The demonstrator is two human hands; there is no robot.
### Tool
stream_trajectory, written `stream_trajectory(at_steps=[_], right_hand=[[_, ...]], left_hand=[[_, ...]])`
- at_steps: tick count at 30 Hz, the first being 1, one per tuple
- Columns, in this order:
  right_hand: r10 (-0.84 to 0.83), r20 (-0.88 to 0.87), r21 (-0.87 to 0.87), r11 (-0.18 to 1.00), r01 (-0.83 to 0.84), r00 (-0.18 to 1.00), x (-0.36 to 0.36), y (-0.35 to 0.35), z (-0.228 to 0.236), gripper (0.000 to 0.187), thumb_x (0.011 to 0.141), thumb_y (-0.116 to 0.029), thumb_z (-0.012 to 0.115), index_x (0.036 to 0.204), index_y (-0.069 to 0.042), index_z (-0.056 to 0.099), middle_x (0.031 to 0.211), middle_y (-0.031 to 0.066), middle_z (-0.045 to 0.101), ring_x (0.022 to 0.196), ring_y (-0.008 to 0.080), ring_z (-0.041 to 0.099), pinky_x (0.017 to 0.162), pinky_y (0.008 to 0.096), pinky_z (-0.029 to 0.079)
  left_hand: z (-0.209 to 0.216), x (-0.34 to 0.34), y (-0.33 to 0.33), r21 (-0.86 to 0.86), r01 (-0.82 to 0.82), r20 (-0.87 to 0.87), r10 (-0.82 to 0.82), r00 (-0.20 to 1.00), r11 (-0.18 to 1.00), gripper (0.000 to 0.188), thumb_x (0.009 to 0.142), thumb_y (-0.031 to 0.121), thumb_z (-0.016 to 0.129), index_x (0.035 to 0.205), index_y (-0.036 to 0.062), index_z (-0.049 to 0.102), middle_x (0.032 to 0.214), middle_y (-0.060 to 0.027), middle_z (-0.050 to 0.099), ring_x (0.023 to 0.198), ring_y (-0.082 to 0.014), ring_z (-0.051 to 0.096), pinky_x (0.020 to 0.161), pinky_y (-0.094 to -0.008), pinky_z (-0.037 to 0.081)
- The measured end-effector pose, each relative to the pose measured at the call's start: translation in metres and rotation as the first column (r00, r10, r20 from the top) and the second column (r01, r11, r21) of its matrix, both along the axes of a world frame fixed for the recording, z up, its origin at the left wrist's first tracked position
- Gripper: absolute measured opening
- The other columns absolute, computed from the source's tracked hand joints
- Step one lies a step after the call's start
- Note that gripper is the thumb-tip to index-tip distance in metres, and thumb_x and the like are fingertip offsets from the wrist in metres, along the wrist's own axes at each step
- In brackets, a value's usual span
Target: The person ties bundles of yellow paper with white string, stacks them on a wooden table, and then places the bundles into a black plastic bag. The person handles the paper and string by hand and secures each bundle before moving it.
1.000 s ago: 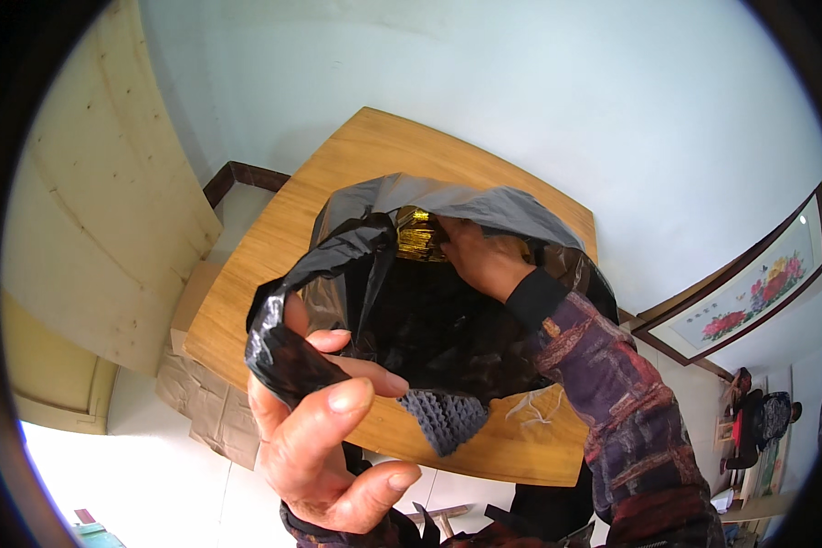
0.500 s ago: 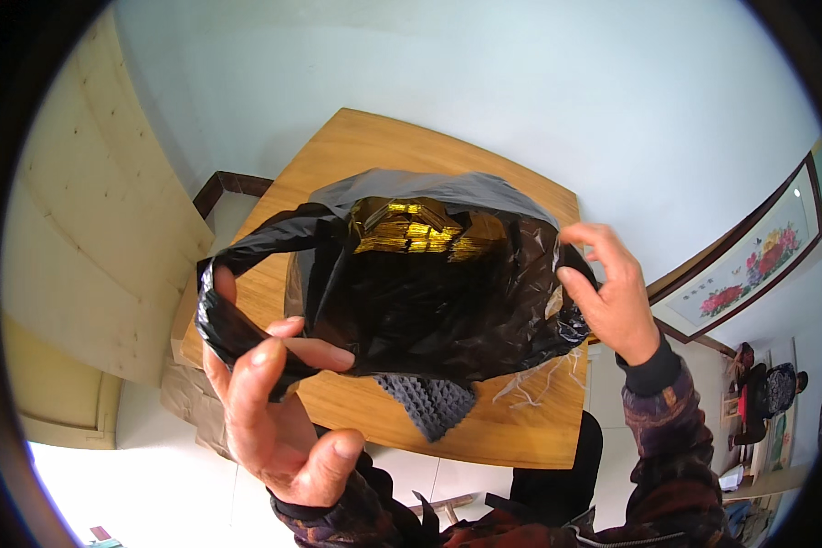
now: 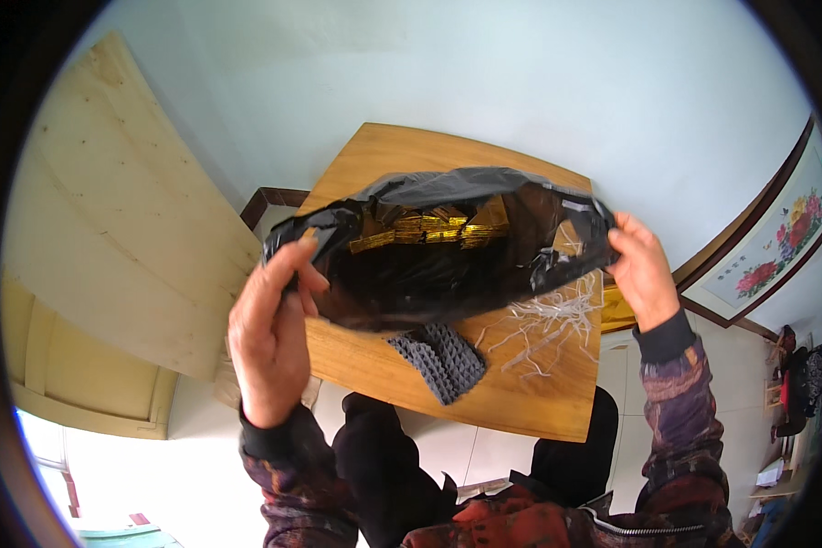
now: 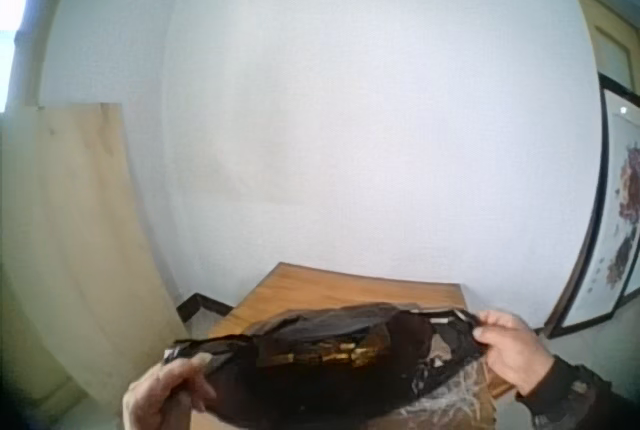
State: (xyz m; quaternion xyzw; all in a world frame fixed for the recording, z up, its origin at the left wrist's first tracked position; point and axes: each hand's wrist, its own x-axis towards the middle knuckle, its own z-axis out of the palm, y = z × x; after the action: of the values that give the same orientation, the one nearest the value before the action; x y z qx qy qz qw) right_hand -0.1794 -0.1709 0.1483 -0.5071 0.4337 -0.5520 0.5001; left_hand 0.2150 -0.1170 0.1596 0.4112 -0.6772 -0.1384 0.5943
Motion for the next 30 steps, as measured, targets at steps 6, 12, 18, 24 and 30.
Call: stream_trajectory(at_steps=[6, 12, 18, 24, 30], right_hand=[[0.145, 0.181, -0.126, 0.984, -0.123, 0.973, -0.005, -0.042, 0.056, 0.024, 0.094, -0.012, 0.047, 0.114, 0.0, 0.053, 0.101, 0.0067, 0.063, 0.089, 0.0147, 0.062, 0.078, 0.0308, 0.051], [0.251, 0.132, -0.185, 0.957, -0.224, 0.959, 0.001, -0.057, 0.1, 0.025, 0.092, -0.011, 0.051, 0.115, 0.0, 0.054, 0.099, 0.006, 0.062, 0.088, 0.0141, 0.061, 0.078, 0.0286, 0.05], [0.164, -0.069, -0.19, 0.966, -0.174, 0.984, 0.008, -0.048, 0.114, 0.031, 0.086, -0.006, 0.056, 0.115, 0.002, 0.054, 0.098, 0.0058, 0.061, 0.087, 0.0123, 0.059, 0.081, 0.0277, 0.048], [-0.105, -0.775, -0.324, 0.913, -0.248, 0.624, 0.0, -0.057, 0.121, 0.042, 0.072, 0.004, 0.054, 0.114, 0.004, 0.055, 0.101, 0.0132, 0.062, 0.094, 0.0248, 0.061, 0.081, 0.0329, 0.048], [-0.592, -0.805, -0.584, 0.776, -0.238, 0.043, -0.012, -0.125, 0.146, 0.018, 0.074, -0.007, 0.05, 0.086, 0.0, 0.063, 0.082, 0.0236, 0.064, 0.081, 0.0406, 0.061, 0.074, 0.0446, 0.048]], left_hand=[[0.04, 0.017, -0.022, 0.092, 0.166, -0.101, -0.157, 0.982, 0.982, 0.036, 0.085, -0.01, 0.037, 0.111, -0.0007, 0.061, 0.084, -0.001, 0.055, 0.069, -0.0071, 0.043, 0.065, -0.0194, 0.039], [0.064, 0.027, -0.036, 0.165, 0.112, -0.101, -0.096, 0.99, 0.98, 0.03, 0.088, -0.004, 0.038, 0.105, -0.0001, 0.063, 0.08, 0.0008, 0.052, 0.072, -0.0075, 0.044, 0.07, -0.0201, 0.039], [0.073, 0.035, -0.05, 0.129, 0.147, -0.112, -0.132, 0.985, 0.981, 0.027, 0.088, -0.002, 0.04, 0.104, -0.0012, 0.062, 0.08, 0.0, 0.052, 0.078, -0.0092, 0.047, 0.077, -0.0208, 0.038], [0.099, 0.046, -0.084, 0.224, 0.354, -0.407, -0.243, 0.881, 0.908, 0.029, 0.089, 0.001, 0.04, 0.113, -0.0022, 0.056, 0.086, -0.0023, 0.057, 0.086, -0.012, 0.054, 0.076, -0.0221, 0.039], [0.132, 0.033, -0.13, 0.202, 0.408, -0.507, -0.262, 0.822, 0.89, 0.03, 0.093, 0.011, 0.047, 0.12, -0.0004, 0.053, 0.092, -0.0024, 0.06, 0.092, -0.0133, 0.057, 0.083, -0.0288, 0.04]])
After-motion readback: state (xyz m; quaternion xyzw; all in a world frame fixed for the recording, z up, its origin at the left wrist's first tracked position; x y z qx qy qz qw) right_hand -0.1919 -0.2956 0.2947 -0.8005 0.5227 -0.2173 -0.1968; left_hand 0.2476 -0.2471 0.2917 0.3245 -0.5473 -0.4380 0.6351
